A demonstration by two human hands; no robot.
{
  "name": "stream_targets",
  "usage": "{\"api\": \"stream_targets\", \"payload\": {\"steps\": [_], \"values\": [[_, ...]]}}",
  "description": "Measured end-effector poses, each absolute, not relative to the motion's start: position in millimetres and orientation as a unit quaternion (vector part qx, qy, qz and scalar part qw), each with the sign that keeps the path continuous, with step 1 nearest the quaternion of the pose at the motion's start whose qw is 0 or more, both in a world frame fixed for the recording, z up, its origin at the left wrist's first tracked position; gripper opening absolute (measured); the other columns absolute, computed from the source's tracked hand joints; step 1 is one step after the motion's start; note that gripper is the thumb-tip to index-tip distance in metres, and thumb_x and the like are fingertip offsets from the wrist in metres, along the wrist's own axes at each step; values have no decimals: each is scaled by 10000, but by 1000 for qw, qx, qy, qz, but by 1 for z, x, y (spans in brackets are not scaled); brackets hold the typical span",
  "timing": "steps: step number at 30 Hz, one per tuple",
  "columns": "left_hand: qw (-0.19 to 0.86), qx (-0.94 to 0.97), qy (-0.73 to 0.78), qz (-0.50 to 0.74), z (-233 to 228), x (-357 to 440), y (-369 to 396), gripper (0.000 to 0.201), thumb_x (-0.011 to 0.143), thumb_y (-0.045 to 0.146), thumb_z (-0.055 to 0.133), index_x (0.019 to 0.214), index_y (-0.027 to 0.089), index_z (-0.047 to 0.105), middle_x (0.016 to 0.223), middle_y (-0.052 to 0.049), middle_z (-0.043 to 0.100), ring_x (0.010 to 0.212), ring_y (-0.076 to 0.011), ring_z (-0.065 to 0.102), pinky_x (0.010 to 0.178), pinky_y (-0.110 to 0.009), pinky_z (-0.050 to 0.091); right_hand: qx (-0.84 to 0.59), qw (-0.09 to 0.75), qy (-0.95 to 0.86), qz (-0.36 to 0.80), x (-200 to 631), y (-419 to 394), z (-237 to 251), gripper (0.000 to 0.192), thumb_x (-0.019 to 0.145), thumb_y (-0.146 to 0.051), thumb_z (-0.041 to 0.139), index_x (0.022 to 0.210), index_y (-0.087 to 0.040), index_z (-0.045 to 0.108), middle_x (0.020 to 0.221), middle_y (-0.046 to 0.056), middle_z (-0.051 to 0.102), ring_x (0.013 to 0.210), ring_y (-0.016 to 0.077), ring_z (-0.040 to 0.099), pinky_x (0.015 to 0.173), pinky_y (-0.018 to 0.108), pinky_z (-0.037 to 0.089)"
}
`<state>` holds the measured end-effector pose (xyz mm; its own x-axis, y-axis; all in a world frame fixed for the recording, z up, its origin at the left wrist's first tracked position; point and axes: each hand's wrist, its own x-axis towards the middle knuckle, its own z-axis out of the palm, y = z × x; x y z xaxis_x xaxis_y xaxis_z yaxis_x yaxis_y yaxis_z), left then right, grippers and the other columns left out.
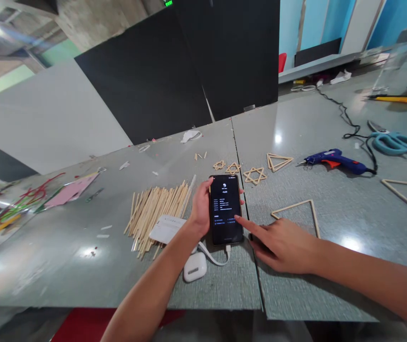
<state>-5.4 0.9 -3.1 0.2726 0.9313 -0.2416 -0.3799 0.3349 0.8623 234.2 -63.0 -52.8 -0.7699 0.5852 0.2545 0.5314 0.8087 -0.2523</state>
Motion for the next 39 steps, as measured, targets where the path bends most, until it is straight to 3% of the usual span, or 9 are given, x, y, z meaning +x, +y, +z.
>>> {"api": "stream_targets", "payload": {"steps": [6, 11, 13, 16, 19, 30, 34, 39], "values": [[722, 348, 385, 457, -4, -5, 2, 599, 1003, 570, 570, 1252, 76, 802, 1102, -200, 869, 860, -341, 846, 728, -417, 647, -291, 157, -941, 77, 235, -63, -52, 741, 1038, -203, 563, 1754, -121, 390, 857, 33, 850, 558, 156, 634, 599, 382, 170], [728, 347, 382, 451, -3, -6, 2, 581, 1020, 571, 533, 1199, 91, 807, 1077, -181, 875, 851, -328, 846, 730, -407, 656, -318, 143, -935, 69, 233, -64, -51, 784, 1048, -221, 550, 1774, -33, 322, 751, 33, 815, 534, 177, 625, 598, 392, 147], [732, 346, 379, 448, -3, -6, 2, 587, 1026, 570, 516, 1199, 90, 806, 1072, -178, 876, 845, -323, 844, 725, -402, 656, -321, 143, -934, 71, 233, -64, -51, 780, 1048, -212, 555, 1771, -26, 330, 809, 56, 837, 543, 175, 629, 602, 393, 141], [729, 346, 378, 454, -3, -5, 1, 594, 1025, 583, 533, 1207, 88, 806, 1076, -179, 875, 849, -324, 845, 715, -396, 651, -280, 156, -943, 96, 235, -62, -49, 746, 1029, -191, 593, 1752, -128, 420, 962, 60, 860, 588, 155, 648, 606, 375, 157], [727, 343, 382, 455, -4, -5, 1, 594, 1001, 585, 569, 1211, 84, 809, 1086, -186, 874, 853, -328, 843, 711, -394, 645, -248, 162, -948, 117, 237, -60, -47, 719, 1027, -190, 620, 1732, -236, 482, 942, 13, 830, 587, 136, 624, 602, 352, 178], [749, 341, 394, 410, -12, -12, 5, 590, 839, 424, 649, 1259, 51, 829, 957, -177, 869, 793, -326, 813, 710, -405, 631, -244, 170, -948, 117, 239, -60, -47, 676, 1041, -193, 612, 1707, -276, 532, 919, -2, 813, 562, 130, 581, 598, 343, 199], [748, 345, 385, 417, -14, -12, 5, 537, 848, 427, 634, 1178, 61, 845, 995, -183, 874, 780, -311, 809, 703, -397, 631, -256, 163, -947, 107, 237, -60, -48, 665, 1027, -191, 622, 1687, -227, 544, 929, 12, 833, 572, 136, 604, 598, 351, 187], [750, 347, 359, 435, -13, -11, 5, 531, 861, 393, 622, 1213, 60, 839, 990, -178, 875, 856, -326, 834, 723, -374, 632, -295, 156, -940, 73, 234, -63, -52, 758, 1018, -195, 617, 1742, -105, 412, 914, 48, 865, 547, 156, 604, 587, 376, 150]]}}
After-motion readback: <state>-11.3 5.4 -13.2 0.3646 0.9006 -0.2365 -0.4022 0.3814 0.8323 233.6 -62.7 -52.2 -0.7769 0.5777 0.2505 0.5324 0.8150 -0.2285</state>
